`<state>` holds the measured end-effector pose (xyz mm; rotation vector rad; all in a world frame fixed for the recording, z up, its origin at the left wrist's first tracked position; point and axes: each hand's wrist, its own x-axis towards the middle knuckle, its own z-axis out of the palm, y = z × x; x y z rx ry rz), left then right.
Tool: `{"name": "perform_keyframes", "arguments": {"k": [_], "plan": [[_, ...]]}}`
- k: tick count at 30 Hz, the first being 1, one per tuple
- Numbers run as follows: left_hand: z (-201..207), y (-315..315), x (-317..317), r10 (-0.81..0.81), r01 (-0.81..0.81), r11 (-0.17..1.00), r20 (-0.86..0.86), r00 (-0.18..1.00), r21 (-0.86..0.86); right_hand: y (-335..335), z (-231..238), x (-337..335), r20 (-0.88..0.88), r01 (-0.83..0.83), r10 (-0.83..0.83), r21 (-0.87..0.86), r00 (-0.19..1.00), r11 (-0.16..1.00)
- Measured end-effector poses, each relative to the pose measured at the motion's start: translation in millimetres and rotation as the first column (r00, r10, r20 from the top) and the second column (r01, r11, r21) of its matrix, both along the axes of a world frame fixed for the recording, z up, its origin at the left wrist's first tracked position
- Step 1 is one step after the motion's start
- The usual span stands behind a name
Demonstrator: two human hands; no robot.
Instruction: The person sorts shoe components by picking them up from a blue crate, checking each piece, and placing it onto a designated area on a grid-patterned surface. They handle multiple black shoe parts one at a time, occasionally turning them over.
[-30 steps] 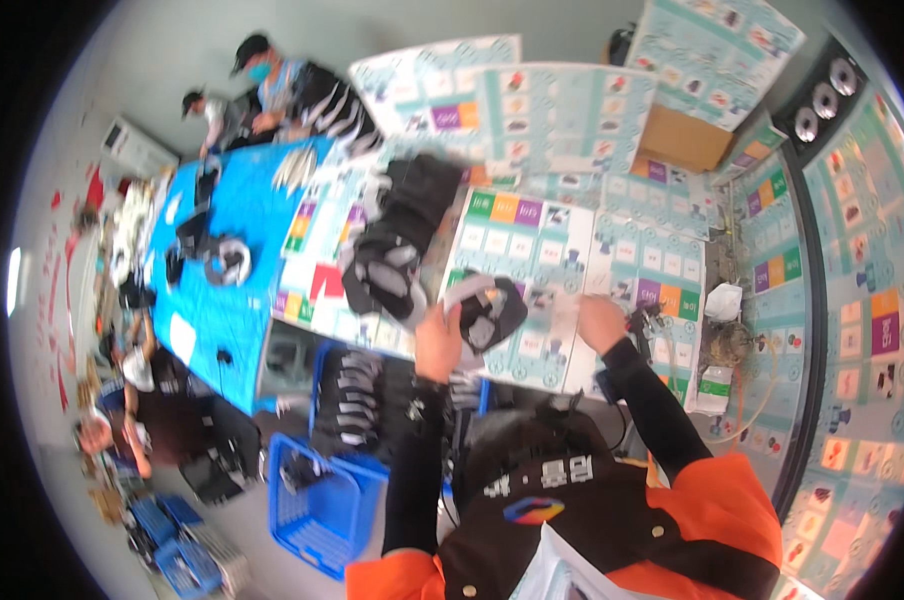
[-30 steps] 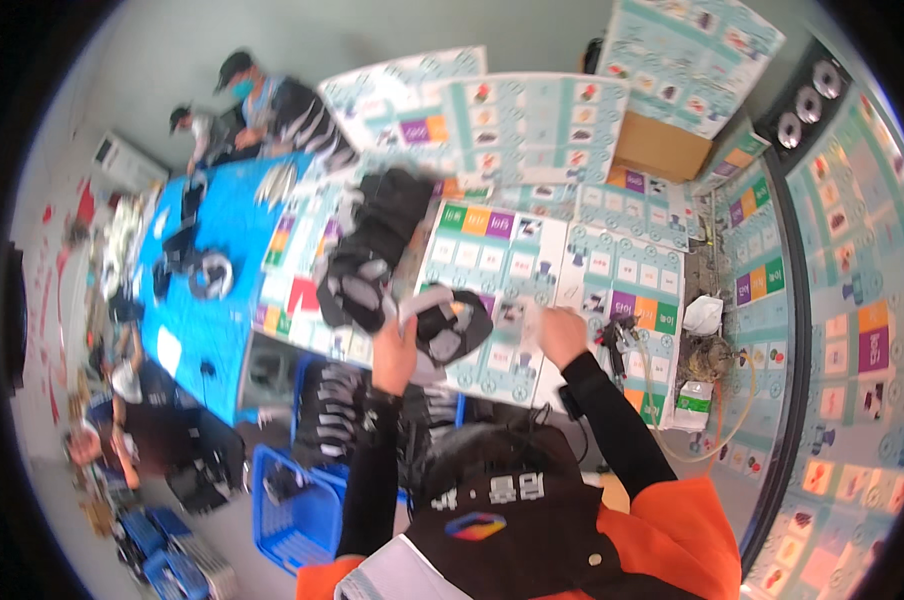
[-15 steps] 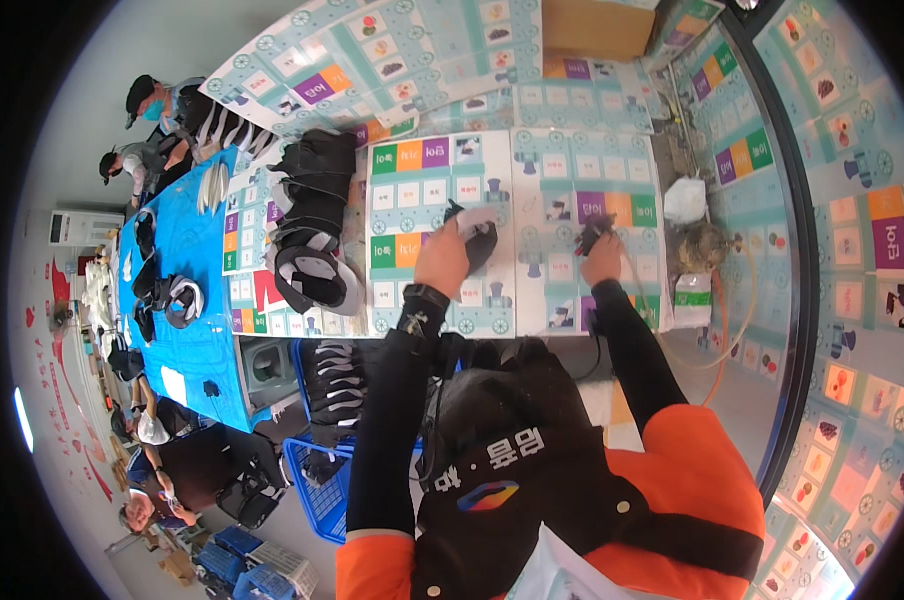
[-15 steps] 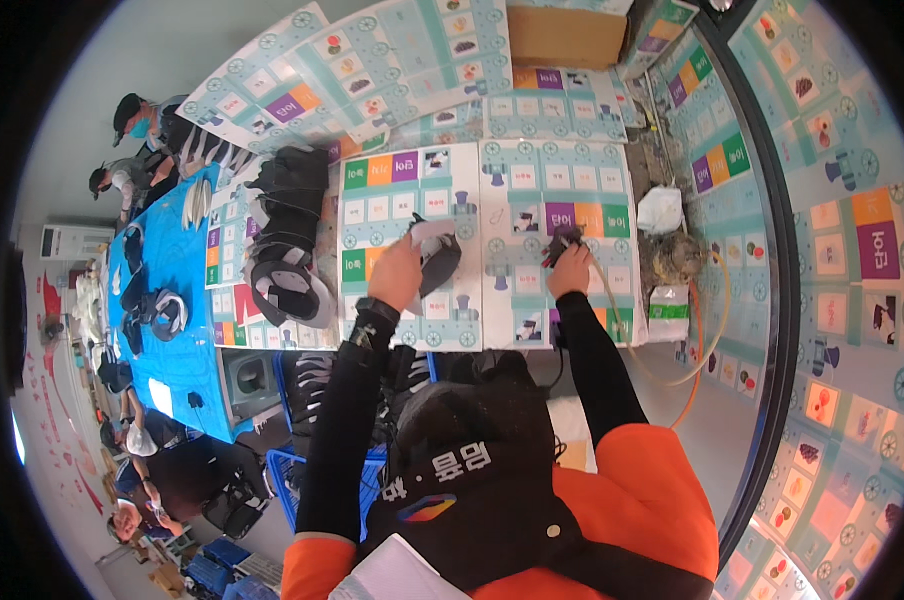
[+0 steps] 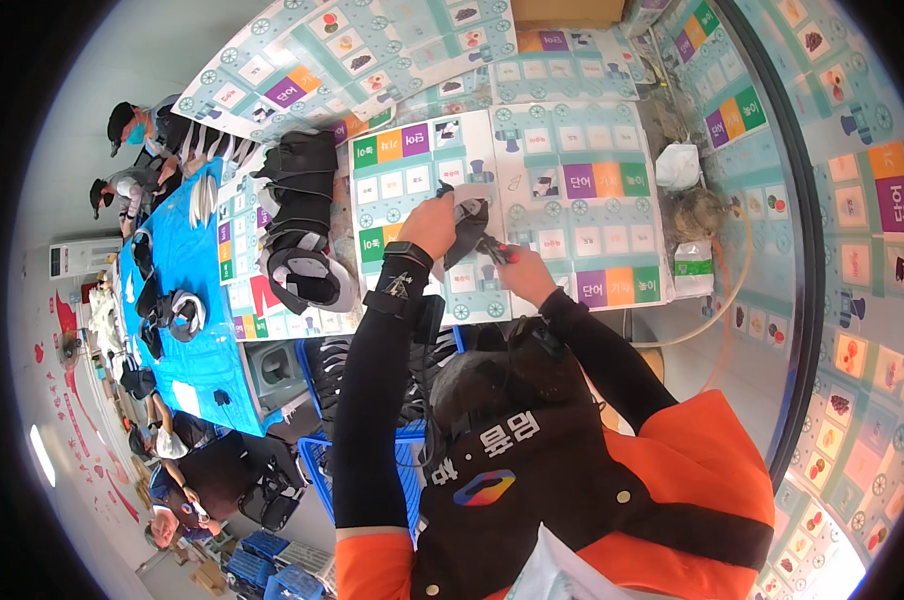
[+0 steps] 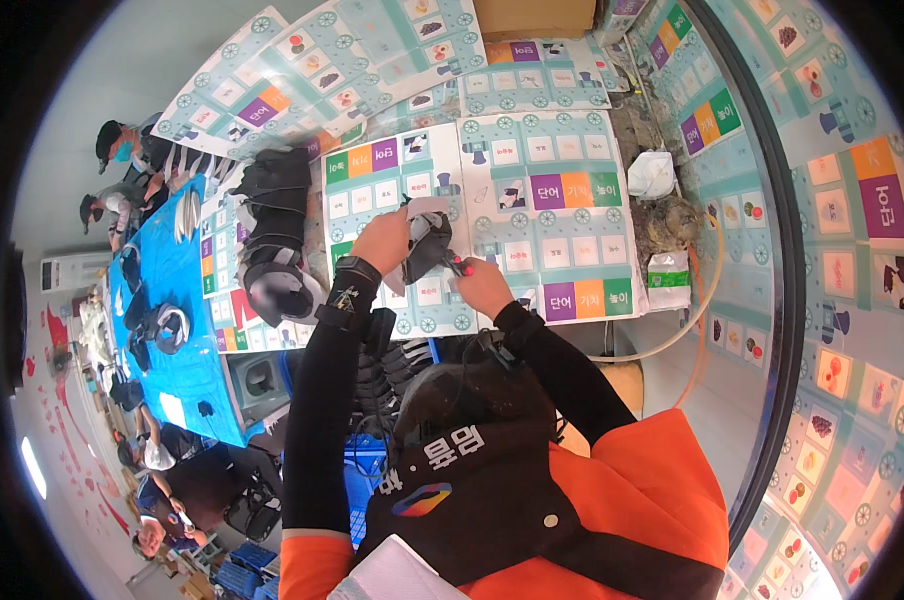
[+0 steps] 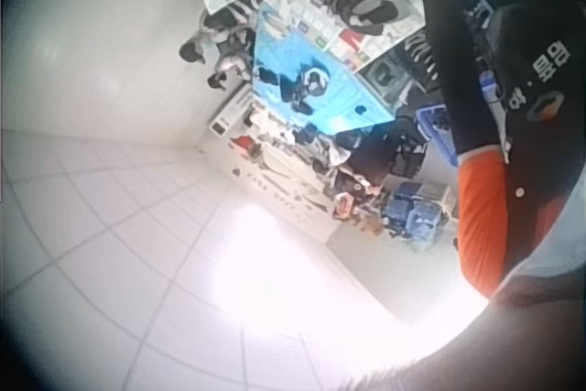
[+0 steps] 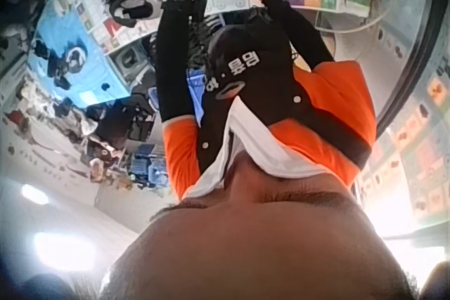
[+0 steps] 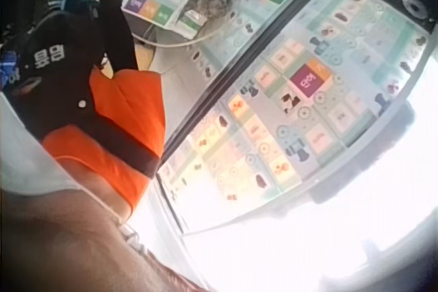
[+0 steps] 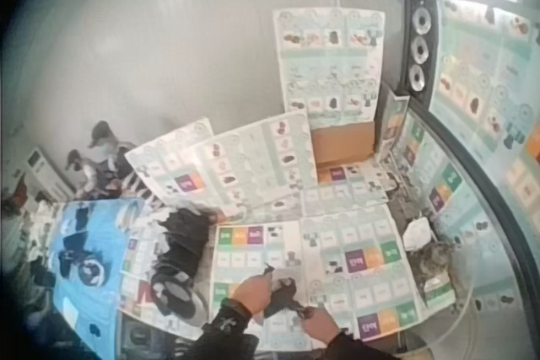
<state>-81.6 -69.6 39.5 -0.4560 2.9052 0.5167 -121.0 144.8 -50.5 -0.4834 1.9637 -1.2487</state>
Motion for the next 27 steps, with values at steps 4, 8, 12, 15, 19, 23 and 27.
{"name": "perform_keyframes", "arguments": {"k": [4, 8, 12, 15, 19, 23, 27], "plan": [[5, -1, 7, 0.023, -0.024, 0.999, 0.006, 1.0, 0.022, 5, 0, 4, 0.341, -0.031, 0.046, -0.049, 0.939, 0.998], [9, 0, 10, 0.057, -0.058, 0.997, 0.033, 0.998, 0.049, 3, -1, 3, -0.009, -0.039, 0.04, 0.075, 0.999, 0.996], [5, -10, 21, 0.032, -0.032, 0.999, -0.005, 0.999, 0.035, -5, 3, 6, -0.015, -0.048, 0.049, 0.034, 0.999, 0.998], [8, -9, 24, 0.007, -0.007, 0.999, -0.012, 1.0, 0.033, -8, -3, 1, -0.019, -0.007, 0.008, 0.013, 1.0, 1.0], [7, -11, 35, 0.015, -0.015, 0.999, -0.012, 1.0, 0.032, -10, -4, 4, 0.023, -0.09, 0.091, -0.039, 0.996, 0.995], [5, -15, 45, 0.048, -0.046, 0.996, -0.021, 0.999, 0.075, -9, 4, 8, -0.048, -0.079, 0.08, 0.019, 0.996, 0.997], [6, -13, 45, 0.055, -0.045, 0.995, -0.107, 0.993, 0.086, -6, -21, 8, 0.101, -0.132, 0.138, -0.062, 0.985, 0.989]]}}
